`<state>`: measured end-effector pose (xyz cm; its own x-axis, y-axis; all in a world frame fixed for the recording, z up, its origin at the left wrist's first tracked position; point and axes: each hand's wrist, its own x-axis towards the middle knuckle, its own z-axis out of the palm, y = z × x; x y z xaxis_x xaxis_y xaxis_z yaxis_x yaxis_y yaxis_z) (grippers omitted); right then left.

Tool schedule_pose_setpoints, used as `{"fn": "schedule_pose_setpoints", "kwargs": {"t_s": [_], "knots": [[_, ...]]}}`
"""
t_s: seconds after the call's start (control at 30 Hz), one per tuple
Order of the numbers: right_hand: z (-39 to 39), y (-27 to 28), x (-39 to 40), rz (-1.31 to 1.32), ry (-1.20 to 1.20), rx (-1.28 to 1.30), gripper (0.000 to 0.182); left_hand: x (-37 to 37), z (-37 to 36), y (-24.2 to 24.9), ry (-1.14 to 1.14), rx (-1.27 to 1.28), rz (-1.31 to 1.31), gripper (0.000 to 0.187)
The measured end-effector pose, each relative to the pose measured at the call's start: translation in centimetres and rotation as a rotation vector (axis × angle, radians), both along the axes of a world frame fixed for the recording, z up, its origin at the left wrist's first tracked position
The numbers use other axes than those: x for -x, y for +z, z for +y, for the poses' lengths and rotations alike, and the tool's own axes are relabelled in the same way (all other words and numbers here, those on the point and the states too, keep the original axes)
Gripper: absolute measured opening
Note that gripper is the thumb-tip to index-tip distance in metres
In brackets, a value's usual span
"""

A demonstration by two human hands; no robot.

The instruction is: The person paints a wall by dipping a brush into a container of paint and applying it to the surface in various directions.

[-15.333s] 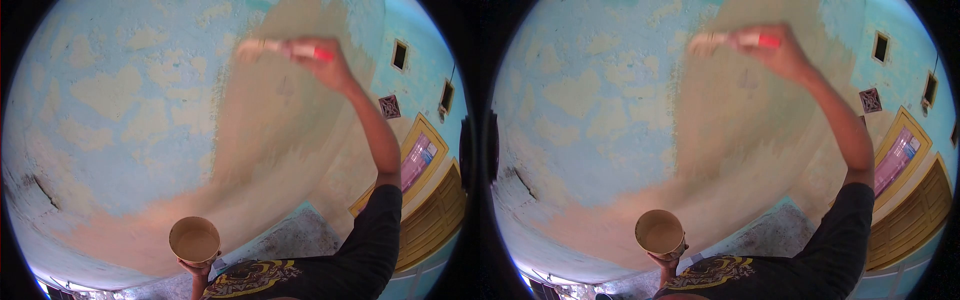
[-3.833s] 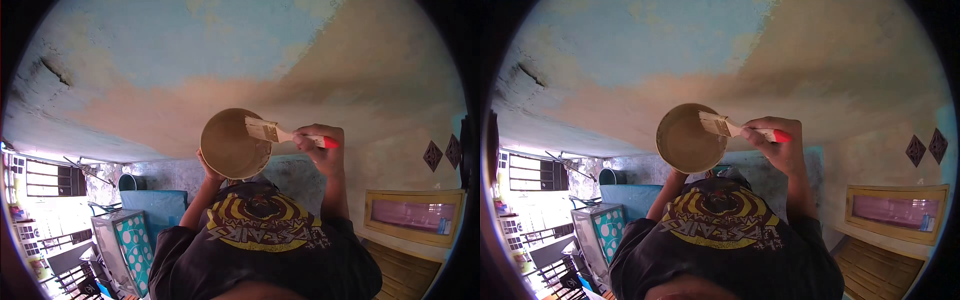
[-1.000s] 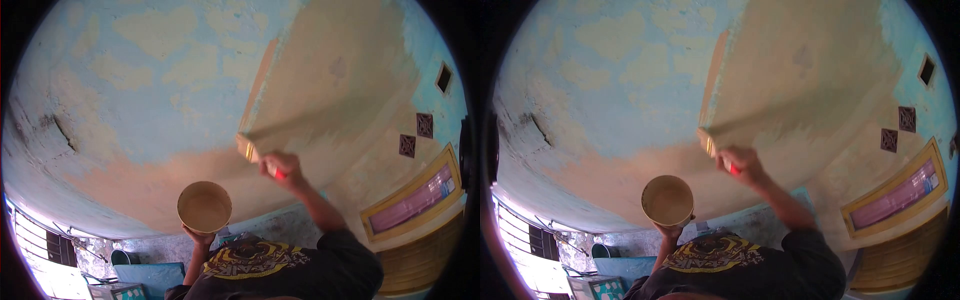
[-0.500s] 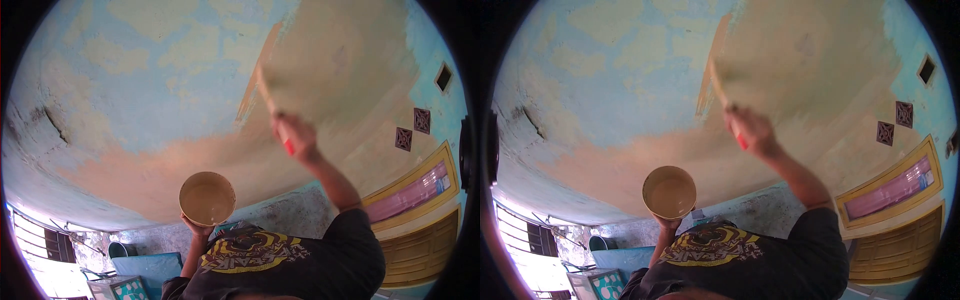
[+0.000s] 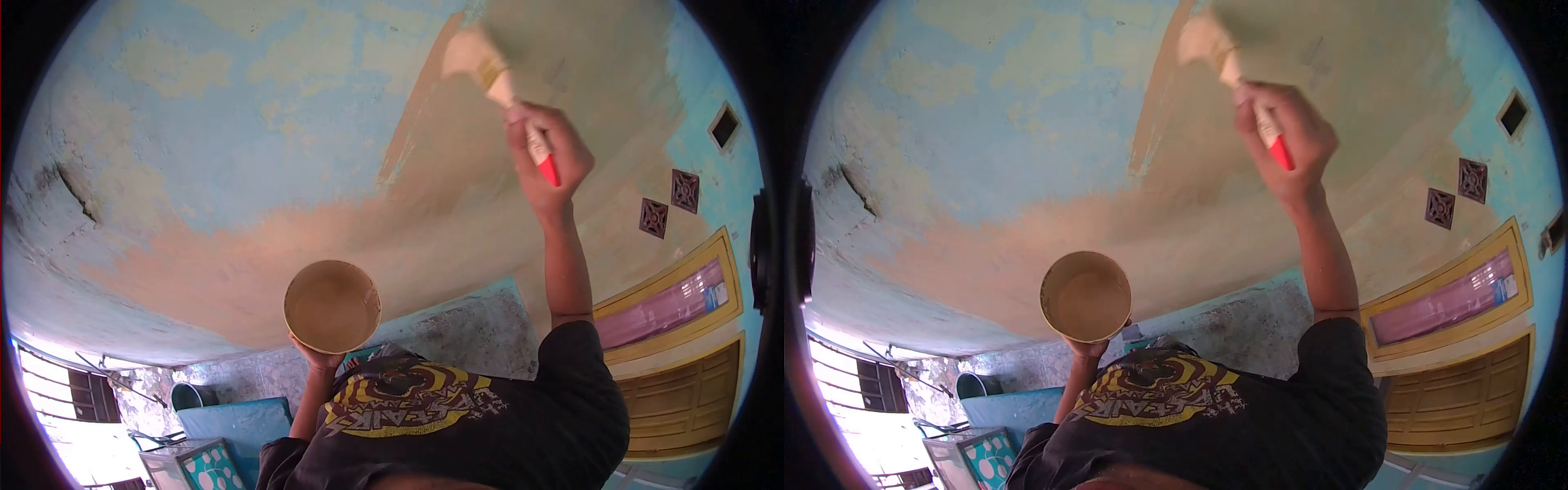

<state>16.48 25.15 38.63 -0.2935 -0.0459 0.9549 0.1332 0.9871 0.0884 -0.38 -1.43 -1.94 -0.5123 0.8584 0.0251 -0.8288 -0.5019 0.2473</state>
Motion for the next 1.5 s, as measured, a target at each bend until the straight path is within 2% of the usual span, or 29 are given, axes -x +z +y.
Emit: {"fn": "schedule_pose_setpoints", "kwargs": {"t_s": [0.07,0.13,0.23,0.33,0.43,0.47,0.53,0.6,0.67,0.7,0.8,0.87,0.9,0.97,1.07,1.17,1.2,1.27,1.3,1.4,1.5], "knots": [[1.3,-1.0,0.6,0.155,0.018,0.038,0.02,-0.2,-0.5,-0.6,-0.003,0.01,-0.021,0.088],[-0.6,-4.7,1.1,0.031,-0.11,0.045,0.019,-0.1,-0.8,-1.4,0.018,0.031,-0.062,0.087],[-2.7,-15.6,2.8,0.005,0.016,0.206,0.02,-0.3,-0.8,-2.2,0.057,0.028,-0.091,0.085],[-5.5,-23.2,3.2,-0.231,0.114,0.474,0.023,-0.1,-0.5,-1.4,0.056,0.008,-0.073,0.086],[-5.5,-21.1,1.8,-0.427,0.213,0.591,0.025,0.0,0.2,-0.3,0.053,-0.018,-0.048,0.086],[-4.8,-19.2,1.5,-0.418,0.216,0.578,0.025,-0.1,0.3,-0.2,0.052,-0.026,-0.044,0.087],[-3.4,-14.6,0.7,-0.305,0.133,0.4,0.023,0.0,0.8,0.4,0.051,-0.039,-0.02,0.087],[-2.6,-8.5,0.0,-0.134,0.112,0.345,0.02,-0.2,1.1,0.9,0.05,-0.047,-0.001,0.088],[-1.5,-7.4,0.9,0.031,0.113,0.256,0.019,-0.3,1.4,1.3,0.068,-0.042,0.0,0.089],[-1.4,-7.3,1.3,0.118,0.117,0.209,0.019,-0.4,1.5,1.5,0.084,-0.03,-0.023,0.091],[-2.6,-13.2,1.8,-0.029,0.051,0.136,0.023,-0.6,1.3,1.8,0.079,-0.036,-0.111,0.093],[-3.8,-20.3,2.3,-0.234,0.038,0.28,0.027,-0.5,0.9,1.2,0.068,-0.047,-0.125,0.092],[-4.7,-20.7,2.0,-0.223,0.084,0.293,0.028,-0.1,1.0,0.9,0.071,-0.059,-0.106,0.091],[-4.9,-20.6,2.1,-0.196,0.18,0.31,0.03,1.0,1.3,0.4,0.076,-0.083,-0.059,0.088],[-4.5,-15.7,1.4,0.023,0.007,0.106,0.031,1.0,0.4,-1.1,0.024,-0.071,0.004,0.084],[-3.2,-16.0,2.6,-0.014,0.094,0.255,0.029,0.5,0.0,-1.8,0.044,-0.036,0.064,0.084],[-3.2,-18.5,3.0,-0.082,0.057,0.203,0.026,0.4,0.4,-1.2,0.053,-0.033,-0.021,0.087],[-4.7,-22.5,2.5,-0.241,0.1,0.262,0.027,0.6,0.7,0.0,0.045,-0.03,-0.063,0.087],[-5.2,-22.2,2.9,-0.327,0.129,0.283,0.027,0.8,0.5,0.7,0.031,-0.03,-0.018,0.084],[-5.3,-19.3,1.7,-0.154,0.079,0.09,0.028,0.7,0.3,0.6,0.075,-0.027,-0.057,0.088],[-4.3,-14.8,2.1,0.055,0.063,0.189,0.025,0.3,-0.4,-0.1,0.091,0.0,-0.083,0.092]]}}
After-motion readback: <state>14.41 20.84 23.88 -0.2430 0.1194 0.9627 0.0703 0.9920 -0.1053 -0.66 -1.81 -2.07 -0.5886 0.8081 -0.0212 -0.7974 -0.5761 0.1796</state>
